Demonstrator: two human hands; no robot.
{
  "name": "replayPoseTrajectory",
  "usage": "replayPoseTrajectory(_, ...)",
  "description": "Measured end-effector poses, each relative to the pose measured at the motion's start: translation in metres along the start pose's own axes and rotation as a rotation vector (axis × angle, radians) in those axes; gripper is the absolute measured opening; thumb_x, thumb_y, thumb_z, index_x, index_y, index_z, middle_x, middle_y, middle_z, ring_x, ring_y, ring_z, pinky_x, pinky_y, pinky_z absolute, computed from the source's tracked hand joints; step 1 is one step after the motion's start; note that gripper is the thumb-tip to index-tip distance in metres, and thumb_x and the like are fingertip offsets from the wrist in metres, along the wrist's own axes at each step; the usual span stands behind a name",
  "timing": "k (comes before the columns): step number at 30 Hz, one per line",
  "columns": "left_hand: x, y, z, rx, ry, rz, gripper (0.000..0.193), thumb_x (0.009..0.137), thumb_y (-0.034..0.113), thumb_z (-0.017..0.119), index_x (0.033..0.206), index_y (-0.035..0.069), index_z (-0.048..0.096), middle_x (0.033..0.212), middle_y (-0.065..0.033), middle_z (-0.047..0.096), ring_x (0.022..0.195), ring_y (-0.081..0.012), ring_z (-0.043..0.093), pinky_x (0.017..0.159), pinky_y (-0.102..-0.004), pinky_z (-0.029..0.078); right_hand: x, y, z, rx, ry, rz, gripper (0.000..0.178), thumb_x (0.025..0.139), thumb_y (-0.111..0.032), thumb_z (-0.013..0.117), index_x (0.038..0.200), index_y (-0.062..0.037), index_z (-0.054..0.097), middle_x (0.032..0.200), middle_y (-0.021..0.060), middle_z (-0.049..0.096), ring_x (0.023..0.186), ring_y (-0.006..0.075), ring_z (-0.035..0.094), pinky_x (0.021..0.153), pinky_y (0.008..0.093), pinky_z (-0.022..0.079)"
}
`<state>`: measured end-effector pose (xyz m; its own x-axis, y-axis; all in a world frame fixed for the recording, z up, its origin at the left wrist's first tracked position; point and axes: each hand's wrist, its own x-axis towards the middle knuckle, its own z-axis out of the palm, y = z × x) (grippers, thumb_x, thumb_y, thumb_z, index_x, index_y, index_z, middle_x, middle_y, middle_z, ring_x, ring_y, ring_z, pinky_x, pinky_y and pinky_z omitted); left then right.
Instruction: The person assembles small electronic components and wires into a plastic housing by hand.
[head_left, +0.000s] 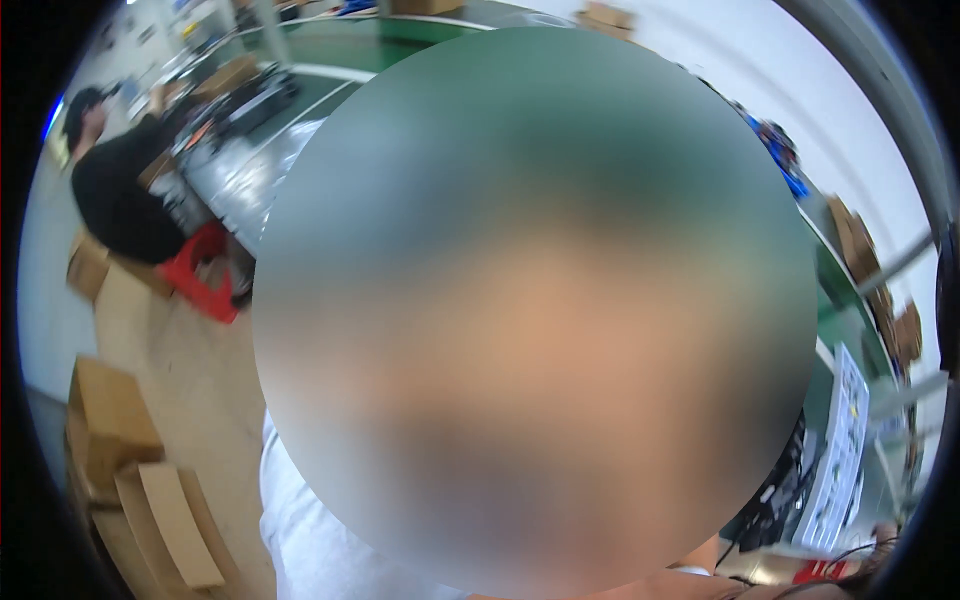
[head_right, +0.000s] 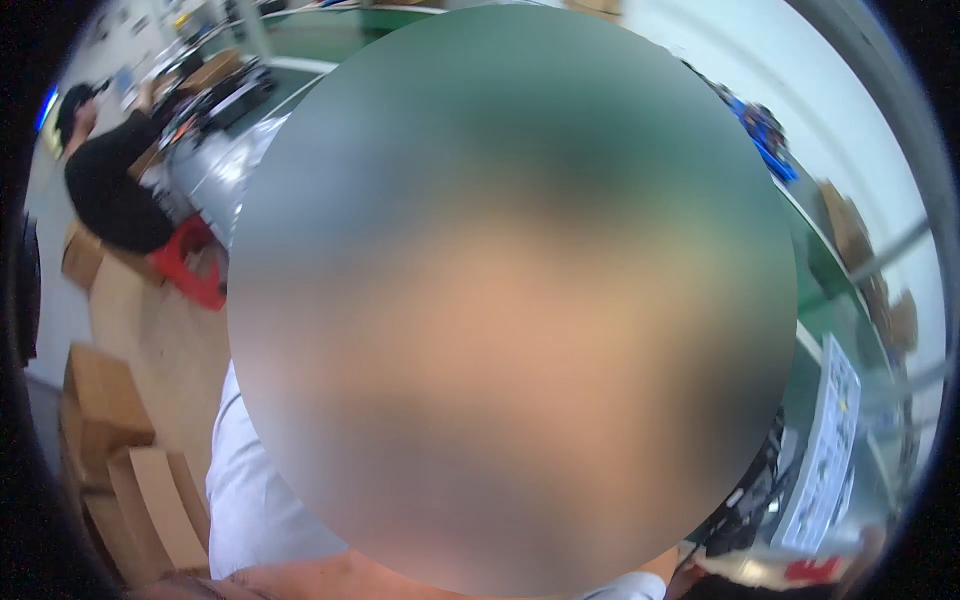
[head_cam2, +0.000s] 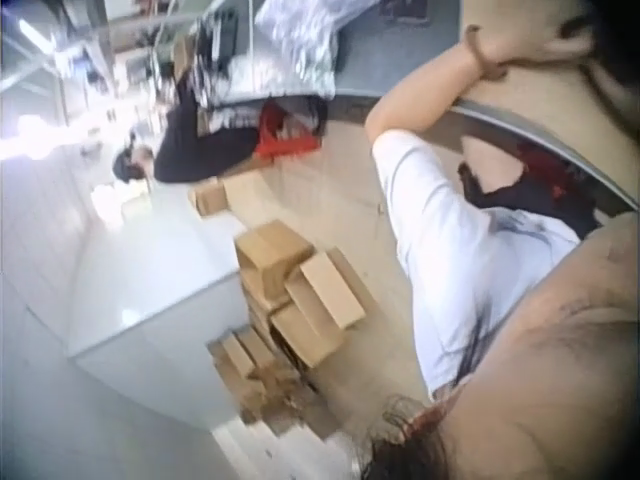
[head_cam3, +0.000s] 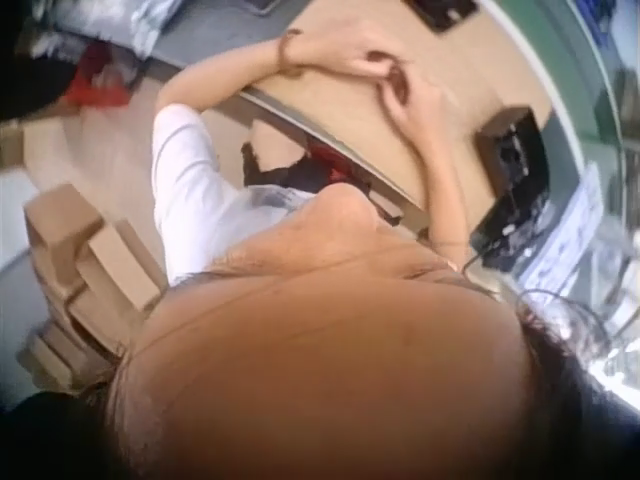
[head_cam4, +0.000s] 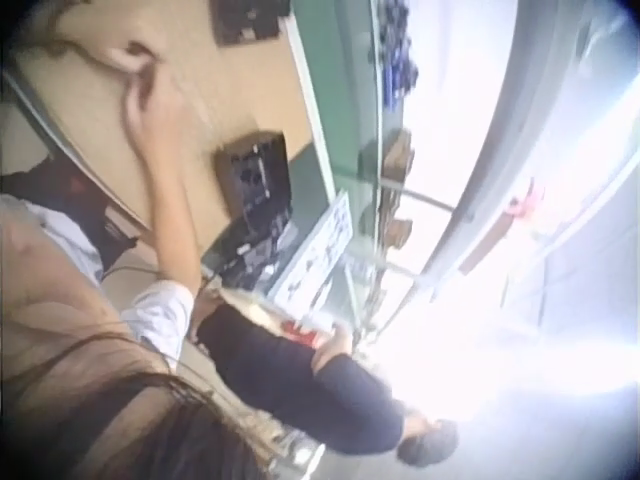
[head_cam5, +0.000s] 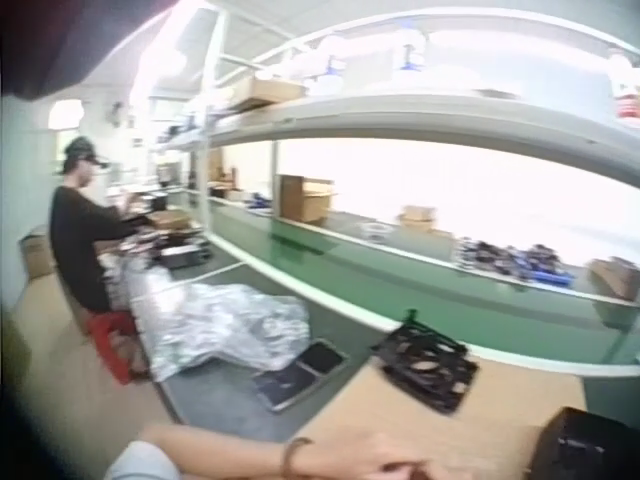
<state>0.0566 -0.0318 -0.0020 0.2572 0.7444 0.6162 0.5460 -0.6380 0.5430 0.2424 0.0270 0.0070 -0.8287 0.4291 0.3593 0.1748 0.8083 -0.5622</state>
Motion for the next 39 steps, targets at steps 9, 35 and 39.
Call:
replayPoseTrajectory(9, -0.004, 0.0, -0.006, -0.009, -0.043, 0.002, 0.006, 0.072, 0.008, 0.058, 0.07, 0.004, 0.055, 0.059, -0.0096, 0.053, 0.053, -0.0285, 0.053, 0.048, -0.0372, 0.04, 0.002, -0.001, 0.002, 0.024, -0.025, 0.01, 0.016, 0.073, -0.003, 0.068, 0.086, -0.0027, 0.059, 0.061, 0.0072, 0.059, 0.048, 0.0151, 0.055, 0.048, 0.0271, 0.043)
replayPoseTrajectory(35, -0.004, -0.004, 0.003, -0.015, 0.039, 0.066, 0.008, 0.068, 0.009, 0.059, 0.066, 0.003, 0.053, 0.062, -0.0115, 0.055, 0.057, -0.0318, 0.054, 0.051, -0.0403, 0.042, -0.001, -0.002, 0.006, 0.023, -0.03, 0.102, 0.014, 0.076, -0.001, 0.066, 0.085, -0.0005, 0.055, 0.061, 0.0063, 0.056, 0.049, 0.012, 0.051, 0.048, 0.0248, 0.04)
replayPoseTrajectory(39, -0.004, -0.005, 0.003, 0.001, 0.057, 0.053, 0.008, 0.067, 0.009, 0.059, 0.066, 0.004, 0.053, 0.061, -0.0115, 0.055, 0.057, -0.0316, 0.055, 0.051, -0.0402, 0.041, 0.0, -0.001, 0.007, 0.022, -0.009, 0.076, 0.015, 0.076, -0.001, 0.066, 0.086, -0.0008, 0.055, 0.062, 0.0057, 0.056, 0.049, 0.0105, 0.049, 0.048, 0.024, 0.04)
